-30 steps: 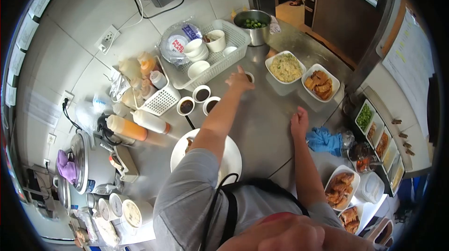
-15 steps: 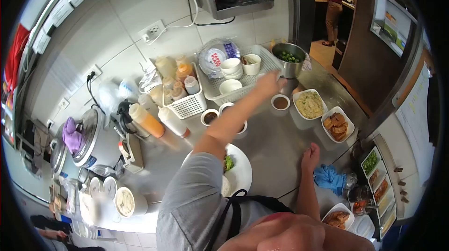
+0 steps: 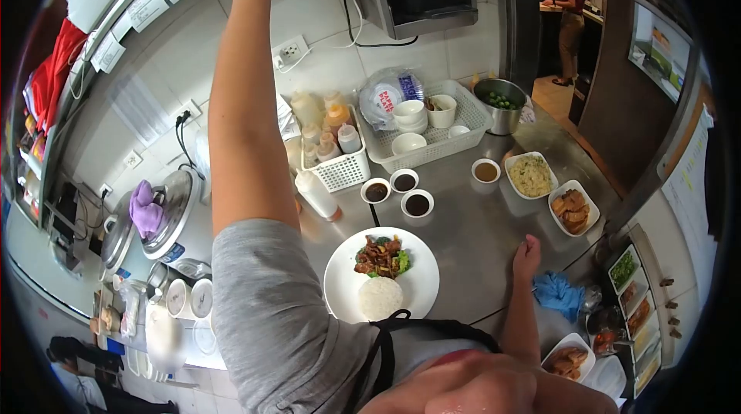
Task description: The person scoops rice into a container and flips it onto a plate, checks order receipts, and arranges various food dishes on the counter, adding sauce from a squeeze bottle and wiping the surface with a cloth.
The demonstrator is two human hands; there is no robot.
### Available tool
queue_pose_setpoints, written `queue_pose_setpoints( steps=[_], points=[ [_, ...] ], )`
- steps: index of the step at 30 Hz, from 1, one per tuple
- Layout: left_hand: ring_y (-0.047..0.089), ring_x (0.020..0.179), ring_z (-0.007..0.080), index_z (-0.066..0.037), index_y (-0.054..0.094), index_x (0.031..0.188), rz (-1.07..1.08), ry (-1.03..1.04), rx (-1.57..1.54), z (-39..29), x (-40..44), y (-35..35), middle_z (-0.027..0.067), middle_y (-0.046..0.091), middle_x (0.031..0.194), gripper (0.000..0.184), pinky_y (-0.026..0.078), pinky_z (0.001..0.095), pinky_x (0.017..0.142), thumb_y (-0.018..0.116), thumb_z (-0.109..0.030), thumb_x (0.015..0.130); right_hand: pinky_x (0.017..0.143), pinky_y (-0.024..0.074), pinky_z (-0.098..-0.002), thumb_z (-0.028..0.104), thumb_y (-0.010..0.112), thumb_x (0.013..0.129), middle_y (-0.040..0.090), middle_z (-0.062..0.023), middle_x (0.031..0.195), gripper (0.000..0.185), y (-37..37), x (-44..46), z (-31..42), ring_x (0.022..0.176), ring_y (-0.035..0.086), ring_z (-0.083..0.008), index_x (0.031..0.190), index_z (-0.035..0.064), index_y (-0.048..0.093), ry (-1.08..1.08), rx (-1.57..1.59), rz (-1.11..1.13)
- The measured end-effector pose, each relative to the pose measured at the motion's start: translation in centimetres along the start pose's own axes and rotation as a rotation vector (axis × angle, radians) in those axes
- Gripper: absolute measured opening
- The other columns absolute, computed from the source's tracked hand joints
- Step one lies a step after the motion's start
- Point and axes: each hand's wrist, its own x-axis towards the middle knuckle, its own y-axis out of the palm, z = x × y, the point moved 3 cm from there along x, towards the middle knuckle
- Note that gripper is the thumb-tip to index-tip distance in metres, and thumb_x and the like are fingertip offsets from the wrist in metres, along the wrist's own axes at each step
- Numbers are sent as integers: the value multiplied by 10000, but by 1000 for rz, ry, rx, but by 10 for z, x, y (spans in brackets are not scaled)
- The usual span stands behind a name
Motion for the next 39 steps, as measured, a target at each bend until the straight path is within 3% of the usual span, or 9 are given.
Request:
queue_pose_setpoints(
  steps=[15, 18, 21, 22, 24, 28, 34, 35, 39],
  points=[
    [141, 1219, 351, 35, 207, 1246, -15, 89, -105, -76, 11, 38, 215, 184, 1307, 754, 109, 448, 991, 577, -267, 662, 642, 419, -259, 20, 461, 755, 548, -83, 749, 132, -1, -1, 4, 684, 528, -151, 875, 0, 512, 6, 31, 8],
    [140, 1217, 358, 54, 264, 1221, -270, 100, -250, -50, 5, 31, 241, 212, 1288, 700, 70, 462, 991, 562, -264, 674, 633, 421, -267, 22, 464, 754, 544, -87, 745, 110, 1, 2, 0, 674, 527, -163, 852, 1, 511, -23, 44, 6],
    [388, 1065, 330, 16, 400, 1099, -303, -555, -1006, 38, 19, 38, 192, 416, 1135, 492, 326, 436, 869, 564, -208, 693, 632, 421, -261, 24, 464, 756, 544, -78, 741, 108, 2, 1, 0, 671, 524, -152, 850, 3, 515, -3, 22, 7],
    [372, 1071, 317, -14, 367, 1111, -412, -946, -1392, 42, 9, 22, 153, 392, 1157, 523, 333, 402, 873, 579, -224, 682, 637, 422, -258, 21, 465, 754, 548, -74, 747, 118, 1, 2, 3, 677, 526, -147, 856, 2, 520, 26, 20, 21],
    [466, 955, 249, -19, 409, 1022, -257, -1301, -1592, 76, 8, 8, 105, 467, 1056, 375, 395, 414, 774, 524, -233, 736, 640, 425, -257, 22, 466, 753, 552, -72, 751, 127, 0, 0, 5, 680, 530, -146, 863, 3, 527, 43, 9, 33],
    [523, 818, 243, -43, 439, 966, -12, -911, -1740, 184, 71, 100, 100, 525, 923, 272, 424, 423, 658, 512, -196, 753, 625, 426, -268, 42, 469, 749, 553, -88, 736, 125, 3, 3, 0, 659, 532, -162, 854, 3, 525, -3, -31, 16],
    [555, 720, 259, 0, 516, 889, 153, -785, -1755, 91, 52, 120, 136, 557, 825, 191, 439, 367, 534, 530, -109, 733, 623, 429, -285, 50, 470, 740, 551, -104, 736, 127, 1, 2, 7, 659, 537, -187, 844, 3, 524, -6, -91, 28],
    [517, 512, 178, -36, 498, 802, 117, -870, -1727, 59, 41, 80, 59, 531, 676, 67, 346, 276, 358, 519, -69, 748, 624, 429, -288, 51, 468, 740, 550, -106, 736, 127, 1, 3, 4, 662, 538, -191, 843, 3, 525, -9, -102, 28],
    [531, 565, 178, -30, 512, 876, 27, -854, -1822, 30, 50, 71, 66, 546, 721, 142, 392, 281, 426, 528, -112, 761, 626, 428, -292, 58, 464, 745, 547, -110, 734, 121, 1, 2, 0, 666, 538, -200, 837, 5, 523, -24, -103, 15]
  ],
)
